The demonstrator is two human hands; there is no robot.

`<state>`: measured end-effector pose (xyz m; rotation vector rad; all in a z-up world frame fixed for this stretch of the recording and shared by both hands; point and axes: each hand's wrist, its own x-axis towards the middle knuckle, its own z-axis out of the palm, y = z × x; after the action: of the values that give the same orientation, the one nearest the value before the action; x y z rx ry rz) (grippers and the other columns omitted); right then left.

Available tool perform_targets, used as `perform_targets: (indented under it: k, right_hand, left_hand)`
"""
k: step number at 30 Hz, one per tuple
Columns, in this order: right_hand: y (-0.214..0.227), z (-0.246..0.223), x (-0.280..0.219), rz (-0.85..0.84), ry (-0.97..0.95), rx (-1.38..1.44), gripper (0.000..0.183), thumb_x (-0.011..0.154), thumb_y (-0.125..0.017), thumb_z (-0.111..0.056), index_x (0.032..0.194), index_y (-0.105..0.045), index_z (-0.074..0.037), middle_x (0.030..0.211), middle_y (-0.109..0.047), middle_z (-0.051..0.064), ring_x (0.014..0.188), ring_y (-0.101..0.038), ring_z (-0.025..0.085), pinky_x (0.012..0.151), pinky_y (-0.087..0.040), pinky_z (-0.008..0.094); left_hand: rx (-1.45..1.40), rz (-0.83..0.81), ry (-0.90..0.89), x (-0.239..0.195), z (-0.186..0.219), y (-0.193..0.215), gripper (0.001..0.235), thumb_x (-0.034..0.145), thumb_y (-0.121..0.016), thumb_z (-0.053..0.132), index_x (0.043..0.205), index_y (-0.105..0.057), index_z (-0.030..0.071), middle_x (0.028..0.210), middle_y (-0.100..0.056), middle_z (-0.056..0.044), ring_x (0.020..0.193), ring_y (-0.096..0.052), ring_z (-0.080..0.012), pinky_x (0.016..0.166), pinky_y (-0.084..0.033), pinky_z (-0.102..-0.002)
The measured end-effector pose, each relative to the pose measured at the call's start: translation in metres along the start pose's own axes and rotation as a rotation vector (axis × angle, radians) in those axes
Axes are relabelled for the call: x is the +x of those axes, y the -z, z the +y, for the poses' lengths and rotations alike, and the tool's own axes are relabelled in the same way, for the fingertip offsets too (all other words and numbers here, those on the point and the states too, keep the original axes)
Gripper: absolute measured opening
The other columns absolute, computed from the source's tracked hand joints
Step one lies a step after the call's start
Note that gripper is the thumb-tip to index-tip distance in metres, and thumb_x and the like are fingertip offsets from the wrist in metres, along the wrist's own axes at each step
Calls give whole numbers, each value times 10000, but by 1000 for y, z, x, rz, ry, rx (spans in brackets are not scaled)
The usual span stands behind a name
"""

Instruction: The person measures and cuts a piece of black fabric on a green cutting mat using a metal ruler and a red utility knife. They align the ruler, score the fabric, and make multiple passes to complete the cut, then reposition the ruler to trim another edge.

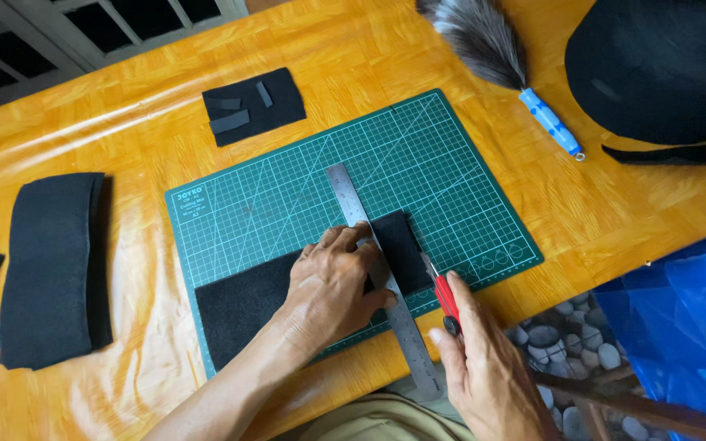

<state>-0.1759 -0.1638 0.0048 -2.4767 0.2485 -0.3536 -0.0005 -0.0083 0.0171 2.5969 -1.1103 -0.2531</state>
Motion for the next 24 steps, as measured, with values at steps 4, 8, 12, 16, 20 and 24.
perform_targets:
  k: [4,8,12,16,20,24]
  right_hand:
    - [3,-18,45,-97,35,25,605,993,-548,-190,1559,-395,-40,1321,-664,181,1123,-678,350,897,-519,446]
    - [-17,-22,75,-187,-45,-3,656,993,-570,-198,1608,-361,-105,1127,-676,189,960,-677,402,837,-527,505]
    - [-25,-27,86,-305,-105,-78,680,1015,-497,-234,1651,-280,-127,1149,-645,212,980,-660,431,853,-527,549]
    - [-21,-35,90,-381,-178,-84,687,1036,-466,-271,1673,-229,-172,1132,-638,188,946,-681,410,829,-552,542]
    - [-27,-30,86,-341,-117,-99,675,1014,-473,-238,1653,-268,-157,1100,-636,191,953,-652,448,806,-509,581]
    - [-34,-25,82,-322,-56,-77,728,951,-459,-122,1651,-259,-120,1110,-624,201,972,-642,453,822,-505,575]
  left_hand:
    - [0,18,6,0,0,-3,677,650,-906,459,1197,-700,117,1431,-579,-84,1317,-492,-349,878,-490,-604]
    - [56,24,-8,0,-2,-7,692,639,-921,471,1177,-688,104,1440,-561,-120,1293,-502,-361,899,-497,-564]
    - [64,-16,-6,2,-1,-6,637,704,-880,418,1196,-670,72,1464,-546,-174,1303,-502,-394,936,-497,-575]
    - [65,18,-17,3,-4,-11,630,665,-880,419,1153,-680,75,1451,-564,-167,1296,-514,-389,904,-505,-564]
    - [51,51,-32,1,-4,-11,676,670,-893,410,1209,-664,72,1430,-578,-176,1282,-530,-397,865,-519,-579]
    - [48,17,-16,2,-5,-11,680,720,-852,421,1273,-644,85,1454,-556,-161,1313,-504,-384,901,-499,-593]
